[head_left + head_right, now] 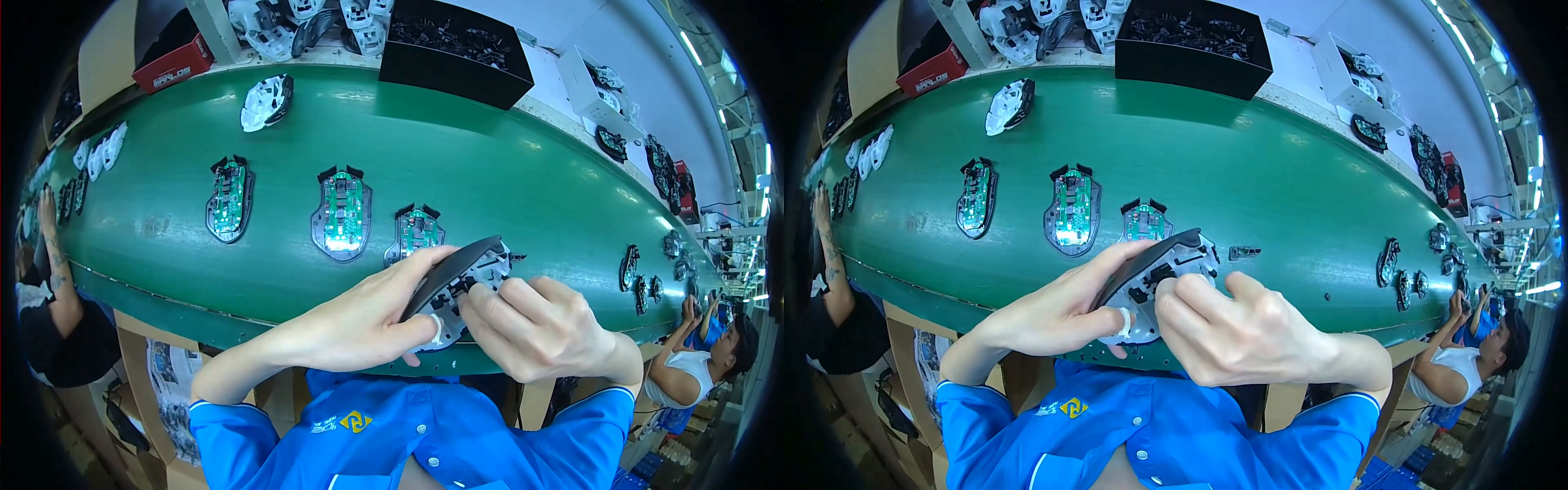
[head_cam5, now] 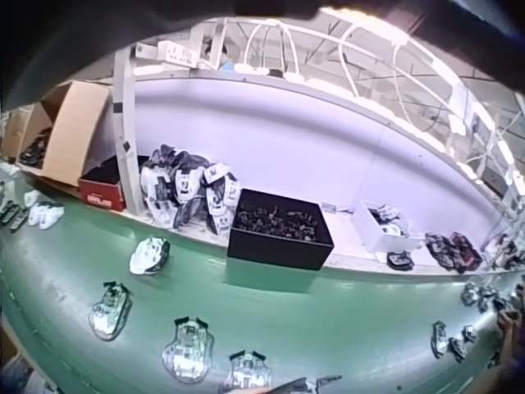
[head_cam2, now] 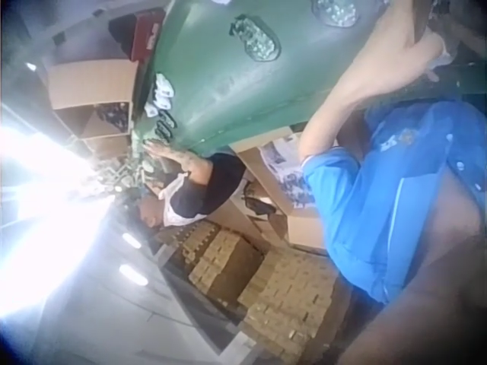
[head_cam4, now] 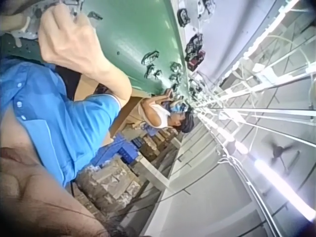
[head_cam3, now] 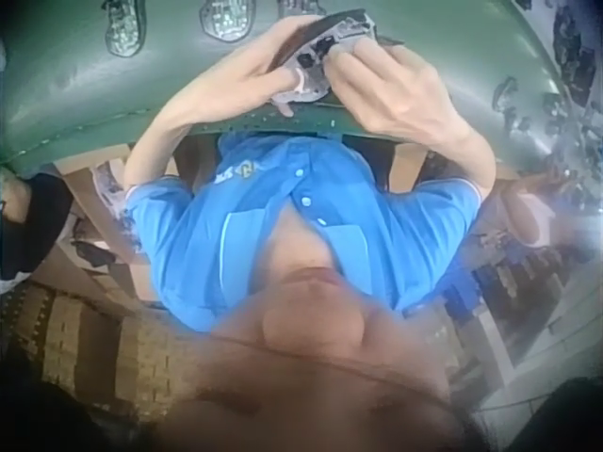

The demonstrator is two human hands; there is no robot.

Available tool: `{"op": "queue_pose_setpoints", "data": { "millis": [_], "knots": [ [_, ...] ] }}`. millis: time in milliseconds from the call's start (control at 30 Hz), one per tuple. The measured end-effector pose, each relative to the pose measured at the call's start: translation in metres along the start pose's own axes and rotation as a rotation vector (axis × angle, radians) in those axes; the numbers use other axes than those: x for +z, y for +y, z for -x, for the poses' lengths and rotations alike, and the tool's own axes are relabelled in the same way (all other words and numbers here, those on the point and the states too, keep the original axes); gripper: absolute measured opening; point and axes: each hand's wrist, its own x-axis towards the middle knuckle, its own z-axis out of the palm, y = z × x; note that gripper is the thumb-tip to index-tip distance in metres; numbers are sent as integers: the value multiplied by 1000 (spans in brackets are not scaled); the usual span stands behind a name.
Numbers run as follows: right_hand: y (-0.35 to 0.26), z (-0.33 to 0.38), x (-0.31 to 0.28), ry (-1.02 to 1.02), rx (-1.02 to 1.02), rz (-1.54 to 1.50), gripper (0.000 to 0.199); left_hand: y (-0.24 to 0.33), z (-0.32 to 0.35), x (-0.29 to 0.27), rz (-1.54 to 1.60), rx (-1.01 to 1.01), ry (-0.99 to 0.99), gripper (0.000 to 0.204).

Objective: The person assembles computer mice on a conveyor belt by installing internal components into mouse shells, attaching side panels and upper covers, and fitting the assembled shells onto mouse bases by hand.

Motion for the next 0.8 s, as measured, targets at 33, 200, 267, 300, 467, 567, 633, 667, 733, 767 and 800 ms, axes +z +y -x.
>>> {"op": "queue_pose_setpoints", "data": {
  "millis": [33, 200, 267, 300, 467, 567, 633, 667, 733, 767, 800],
  "knots": [
    [0, -2, 2, 25, 23, 26, 19, -5, -1, -1, -162, 79, 54, 63],
    [5, -6, 12, 163, 158, 57, 17, -9, -11, -2, -244, 196, 238, 44],
    [6, -6, 10, 138, 248, -64, 26, -8, -14, -2, -236, 204, 251, 42],
    [9, -5, 11, 142, 268, -154, 28, -9, -14, -2, -229, 208, 270, 40],
    [12, -7, 15, 378, 657, -605, 45, -17, -17, -8, -173, 236, 322, 36],
    [8, -8, 25, 304, 814, -856, 49, -17, -19, -7, -193, 281, 374, 33],
    [6, -6, 29, 282, 799, -824, 47, -15, -20, -6, -203, 285, 431, 32],
    [6, -6, 30, 282, 801, -822, 47, -16, -21, -5, -204, 286, 429, 32],
    [5, -10, 31, 341, 744, -699, 47, -20, -24, -6, -258, 464, 549, 28],
    [4, -13, 31, 341, 744, -697, 47, -23, -27, -7, -259, 465, 548, 28],
    [5, -17, 31, 369, 738, -665, 52, -24, -31, -8, -252, 532, 602, 28]
  ]
}}
